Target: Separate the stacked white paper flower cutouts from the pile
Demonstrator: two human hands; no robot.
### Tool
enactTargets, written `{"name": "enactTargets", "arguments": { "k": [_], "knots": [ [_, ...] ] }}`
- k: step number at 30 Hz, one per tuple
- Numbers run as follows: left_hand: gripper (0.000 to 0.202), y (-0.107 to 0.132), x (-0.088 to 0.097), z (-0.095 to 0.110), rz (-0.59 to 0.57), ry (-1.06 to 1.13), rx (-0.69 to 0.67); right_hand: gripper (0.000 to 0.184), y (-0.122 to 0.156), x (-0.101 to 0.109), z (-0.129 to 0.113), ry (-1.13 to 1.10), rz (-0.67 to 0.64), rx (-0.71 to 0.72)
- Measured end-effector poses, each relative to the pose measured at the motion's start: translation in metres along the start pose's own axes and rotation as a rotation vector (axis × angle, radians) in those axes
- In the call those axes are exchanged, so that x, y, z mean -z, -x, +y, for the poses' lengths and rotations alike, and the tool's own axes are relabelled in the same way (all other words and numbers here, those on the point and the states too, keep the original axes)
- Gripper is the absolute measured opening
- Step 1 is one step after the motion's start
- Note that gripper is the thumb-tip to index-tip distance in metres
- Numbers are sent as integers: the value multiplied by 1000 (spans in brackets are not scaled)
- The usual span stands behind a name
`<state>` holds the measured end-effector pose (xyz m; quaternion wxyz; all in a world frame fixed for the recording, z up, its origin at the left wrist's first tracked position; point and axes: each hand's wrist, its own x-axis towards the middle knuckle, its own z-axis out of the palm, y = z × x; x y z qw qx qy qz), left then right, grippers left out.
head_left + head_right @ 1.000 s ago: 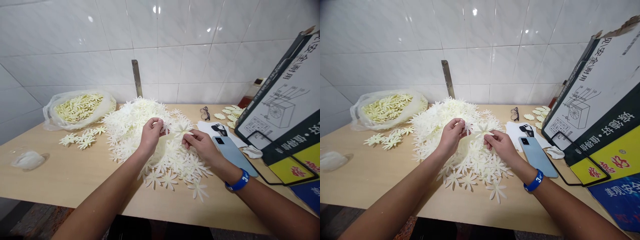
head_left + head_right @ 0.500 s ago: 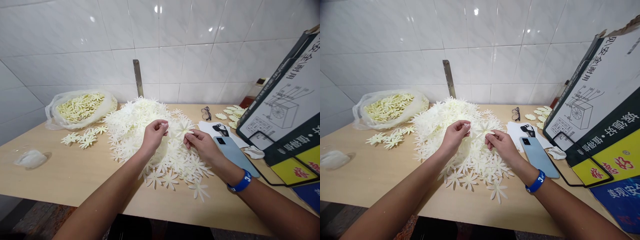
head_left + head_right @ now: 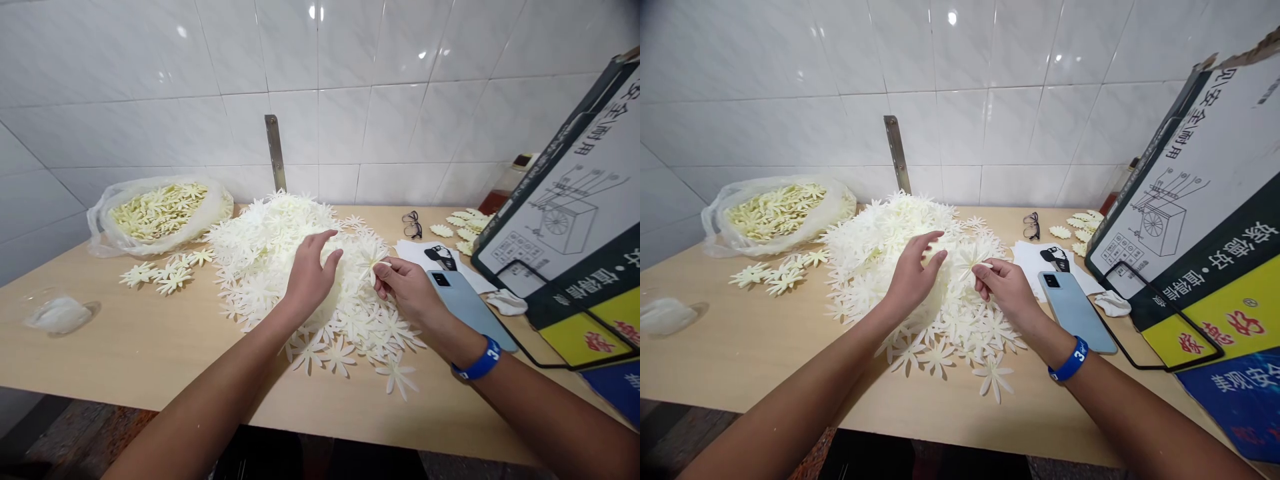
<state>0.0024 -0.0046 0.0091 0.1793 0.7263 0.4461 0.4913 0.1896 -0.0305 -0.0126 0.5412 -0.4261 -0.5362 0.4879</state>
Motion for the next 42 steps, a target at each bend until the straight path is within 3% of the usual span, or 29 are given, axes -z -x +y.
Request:
{"name": "enactTargets", "arguments": {
  "k": [2, 4, 7, 11, 15, 18, 23, 28, 34, 42],
  "knots": [
    [22, 0, 0, 4, 37, 0, -187, 41, 1, 0, 1, -12, 18, -20],
    [18, 1, 0, 7, -19, 42, -326, 44, 1, 0, 2, -29, 35, -40],
    [17, 4, -1, 10, -176, 61, -373, 47, 1, 0, 3, -51, 64, -77],
    [20, 8, -6, 10, -326, 86, -245, 48, 1, -1, 5, -38, 62, -110],
    [12, 8, -11, 10, -331, 196, -96, 48, 3, -3, 5, 0, 11, -104],
    [11, 5, -11, 8, -291, 307, 0, 48, 3, -3, 1, 27, -50, -88],
    [10, -5, -3, 4, -73, 556, 184, 44, 1, -1, -4, 94, -96, -20],
    [14, -9, -1, 4, 1, 742, 389, 34, 0, -2, -1, 56, -139, 25],
    [15, -14, 1, -6, 177, 720, 389, 35, -2, -2, 1, 33, -157, 20],
    [36, -13, 6, -6, 92, 591, 392, 36, -1, 0, 3, 21, -118, -7]
  ]
}}
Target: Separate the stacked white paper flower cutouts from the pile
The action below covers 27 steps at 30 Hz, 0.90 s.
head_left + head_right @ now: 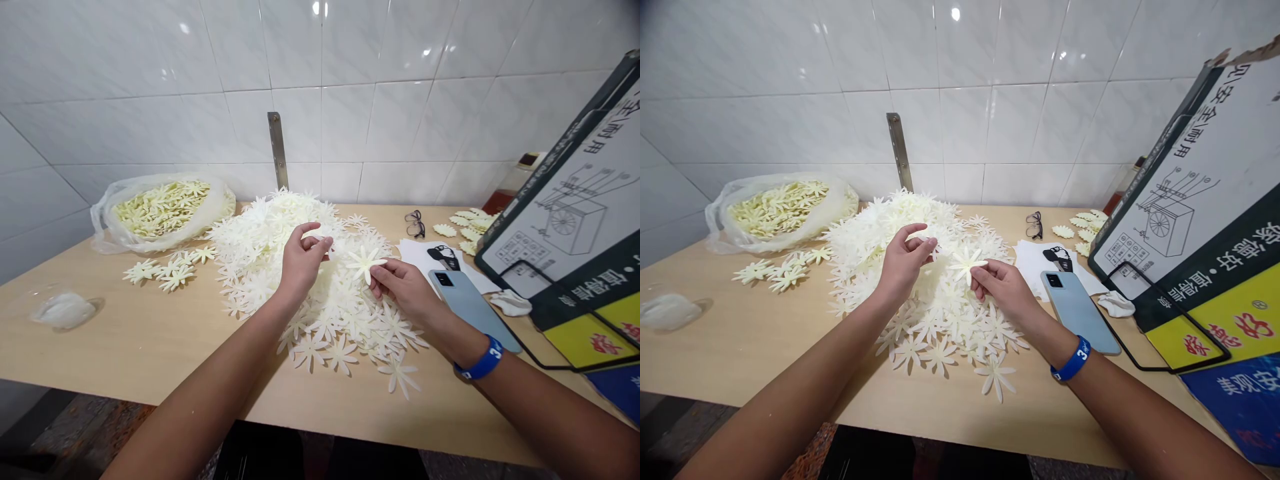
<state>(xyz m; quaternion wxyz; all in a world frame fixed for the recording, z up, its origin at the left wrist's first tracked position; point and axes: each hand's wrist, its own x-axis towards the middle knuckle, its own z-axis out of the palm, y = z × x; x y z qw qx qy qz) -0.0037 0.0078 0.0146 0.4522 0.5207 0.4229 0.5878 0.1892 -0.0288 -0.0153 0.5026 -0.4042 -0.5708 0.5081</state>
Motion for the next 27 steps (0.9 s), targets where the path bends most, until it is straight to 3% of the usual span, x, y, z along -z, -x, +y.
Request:
{"name": "enactTargets", "arguments": {
  "k": [7, 14, 17, 19, 22, 25, 27],
  "knots": [
    [18, 2, -4, -2, -63, -119, -34, 40, 0, 0, -1, 2, 19, -8],
    [25, 1, -2, -6, -115, -220, -76, 30, 2, -3, -6, -41, -41, -10],
    [34, 3, 0, -6, -60, -411, -233, 30, 3, -4, -6, -39, -43, -11],
    [27, 7, 0, -3, -42, -487, -413, 31, 3, -4, -5, -32, -35, -19],
    [16, 15, -4, 2, -177, -498, -585, 32, 3, -3, -3, -20, -21, -19],
    [17, 19, -8, 3, -375, -514, -509, 33, 2, -2, -1, -2, -17, -1],
    [18, 18, -10, 0, -444, -516, -447, 34, 2, -1, -1, 18, -14, 3]
  ]
}}
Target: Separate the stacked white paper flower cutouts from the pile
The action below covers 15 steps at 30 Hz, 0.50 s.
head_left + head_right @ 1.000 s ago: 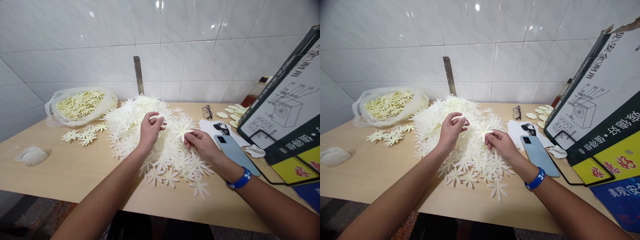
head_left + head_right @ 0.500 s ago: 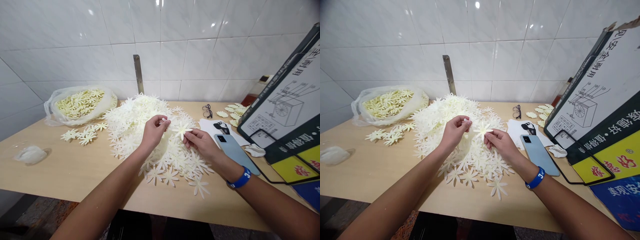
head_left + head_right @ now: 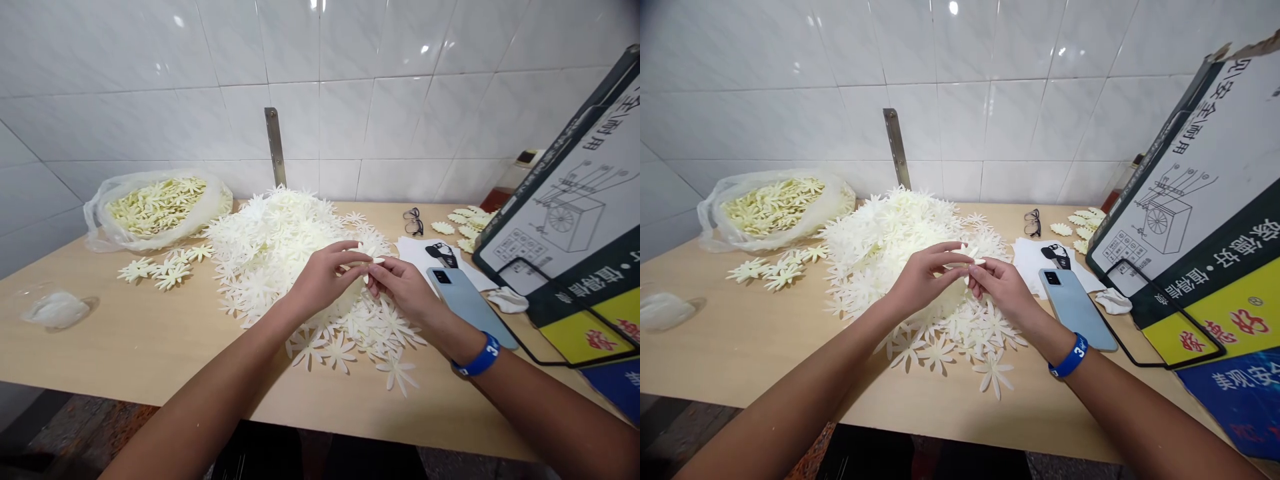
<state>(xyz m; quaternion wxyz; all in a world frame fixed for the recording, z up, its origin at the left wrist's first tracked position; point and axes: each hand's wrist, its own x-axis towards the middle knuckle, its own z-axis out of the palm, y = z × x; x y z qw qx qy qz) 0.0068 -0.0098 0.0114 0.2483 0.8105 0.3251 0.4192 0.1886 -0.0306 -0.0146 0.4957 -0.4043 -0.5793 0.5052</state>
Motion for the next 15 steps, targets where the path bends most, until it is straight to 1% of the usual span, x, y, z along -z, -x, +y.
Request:
{"name": "enactTargets", "arguments": {
  "k": [2, 5, 10, 12, 15],
  "knots": [
    [18, -1, -1, -3, -17, 26, 9, 36, 0, 0, -1, 18, 1, -5],
    [16, -2, -1, -5, -10, 55, 3, 39, 1, -1, -2, 39, 4, -8],
    [12, -2, -1, -2, -45, 87, -3, 42, 1, -3, 0, 29, 44, -33],
    [12, -1, -1, 1, -61, 109, 24, 43, 1, -3, 1, 17, 51, -42],
    [11, -2, -3, 3, -48, 184, 132, 44, 1, -3, 1, 10, 49, -28]
  ]
}}
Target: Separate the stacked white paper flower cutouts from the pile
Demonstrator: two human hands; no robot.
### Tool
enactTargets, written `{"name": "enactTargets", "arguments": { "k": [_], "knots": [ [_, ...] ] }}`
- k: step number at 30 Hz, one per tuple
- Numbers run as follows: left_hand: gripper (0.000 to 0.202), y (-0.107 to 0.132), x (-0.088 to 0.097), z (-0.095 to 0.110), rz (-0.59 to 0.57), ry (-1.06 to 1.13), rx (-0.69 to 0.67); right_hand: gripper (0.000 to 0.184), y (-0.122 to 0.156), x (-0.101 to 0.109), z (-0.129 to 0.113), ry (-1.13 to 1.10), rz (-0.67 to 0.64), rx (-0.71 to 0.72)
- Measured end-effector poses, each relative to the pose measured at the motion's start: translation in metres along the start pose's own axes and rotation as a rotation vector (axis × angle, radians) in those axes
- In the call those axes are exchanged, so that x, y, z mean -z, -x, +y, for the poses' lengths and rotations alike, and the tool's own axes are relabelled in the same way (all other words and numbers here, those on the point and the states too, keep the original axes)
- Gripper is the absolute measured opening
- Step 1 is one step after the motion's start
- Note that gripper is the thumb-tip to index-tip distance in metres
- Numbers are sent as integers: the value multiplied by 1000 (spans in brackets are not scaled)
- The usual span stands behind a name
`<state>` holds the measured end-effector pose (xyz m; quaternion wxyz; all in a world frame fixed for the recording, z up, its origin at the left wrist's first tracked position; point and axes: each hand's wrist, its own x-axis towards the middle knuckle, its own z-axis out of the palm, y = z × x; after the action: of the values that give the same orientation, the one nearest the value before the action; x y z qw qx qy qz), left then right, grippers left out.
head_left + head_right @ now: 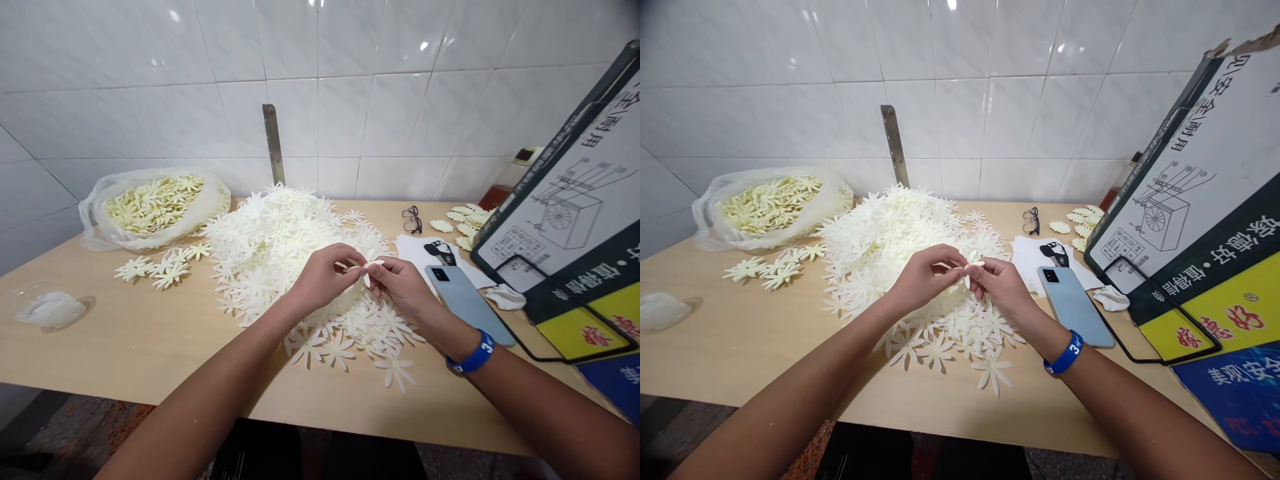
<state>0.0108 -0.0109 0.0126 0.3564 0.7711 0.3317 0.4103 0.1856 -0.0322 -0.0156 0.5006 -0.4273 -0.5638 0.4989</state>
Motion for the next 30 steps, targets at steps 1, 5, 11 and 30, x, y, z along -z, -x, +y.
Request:
{"name": "enactTargets", "arguments": {
  "k": [1, 5, 11, 30],
  "knots": [
    [11, 0, -1, 0, 14, 36, 39, 43, 0, 0, -1, 6, -3, 6],
    [13, -1, -1, 2, 46, 152, 128, 42, 1, -2, -5, 33, -28, 13],
    [19, -2, 1, 2, 71, 264, 182, 35, 3, -3, -8, 46, -40, 37],
    [30, -5, 8, 0, 23, 437, 390, 29, -3, 2, 2, -87, -112, 6]
  ]
}}
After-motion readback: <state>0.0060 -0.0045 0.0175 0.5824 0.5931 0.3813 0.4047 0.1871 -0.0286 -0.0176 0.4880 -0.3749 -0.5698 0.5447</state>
